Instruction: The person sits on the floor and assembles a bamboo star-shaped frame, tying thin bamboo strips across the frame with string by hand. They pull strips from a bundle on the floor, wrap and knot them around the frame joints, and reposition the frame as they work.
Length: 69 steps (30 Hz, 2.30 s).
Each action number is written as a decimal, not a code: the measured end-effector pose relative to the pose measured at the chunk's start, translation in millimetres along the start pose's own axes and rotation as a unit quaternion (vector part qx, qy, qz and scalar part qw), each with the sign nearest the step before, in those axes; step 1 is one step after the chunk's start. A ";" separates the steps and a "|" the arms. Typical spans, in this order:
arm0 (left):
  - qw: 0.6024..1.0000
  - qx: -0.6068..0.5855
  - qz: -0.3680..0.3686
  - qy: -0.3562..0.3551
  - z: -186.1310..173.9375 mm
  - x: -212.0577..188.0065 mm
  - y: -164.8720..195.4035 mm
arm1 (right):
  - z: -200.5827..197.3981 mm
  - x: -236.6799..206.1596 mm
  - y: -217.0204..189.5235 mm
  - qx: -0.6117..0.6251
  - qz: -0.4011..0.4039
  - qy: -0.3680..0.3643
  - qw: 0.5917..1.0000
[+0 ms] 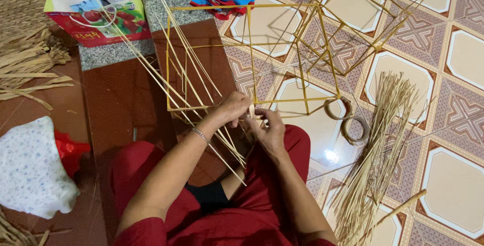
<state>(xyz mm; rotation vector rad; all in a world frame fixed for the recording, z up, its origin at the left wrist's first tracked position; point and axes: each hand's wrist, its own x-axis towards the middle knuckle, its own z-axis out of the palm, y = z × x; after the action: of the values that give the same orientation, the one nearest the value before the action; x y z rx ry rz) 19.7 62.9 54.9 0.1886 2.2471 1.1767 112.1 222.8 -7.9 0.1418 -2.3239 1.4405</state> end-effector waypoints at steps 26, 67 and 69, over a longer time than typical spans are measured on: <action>0.804 0.044 0.424 0.414 50.9 -32.0 -23.2 | -33.6 120.8 -11.8 -0.352 0.019 -0.153 0.923; 0.964 0.175 0.165 0.114 40.8 13.0 -17.9 | -78.7 45.4 3.6 0.368 0.289 -0.078 0.880; 0.973 0.169 0.137 0.074 39.0 7.3 -16.5 | -77.9 61.1 -2.8 0.448 0.340 -0.060 0.825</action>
<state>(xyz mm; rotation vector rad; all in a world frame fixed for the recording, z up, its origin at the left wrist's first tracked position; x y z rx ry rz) 37.9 83.2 21.7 0.5793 2.6084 0.9565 79.0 297.3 48.3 -0.3973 -1.6069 2.8633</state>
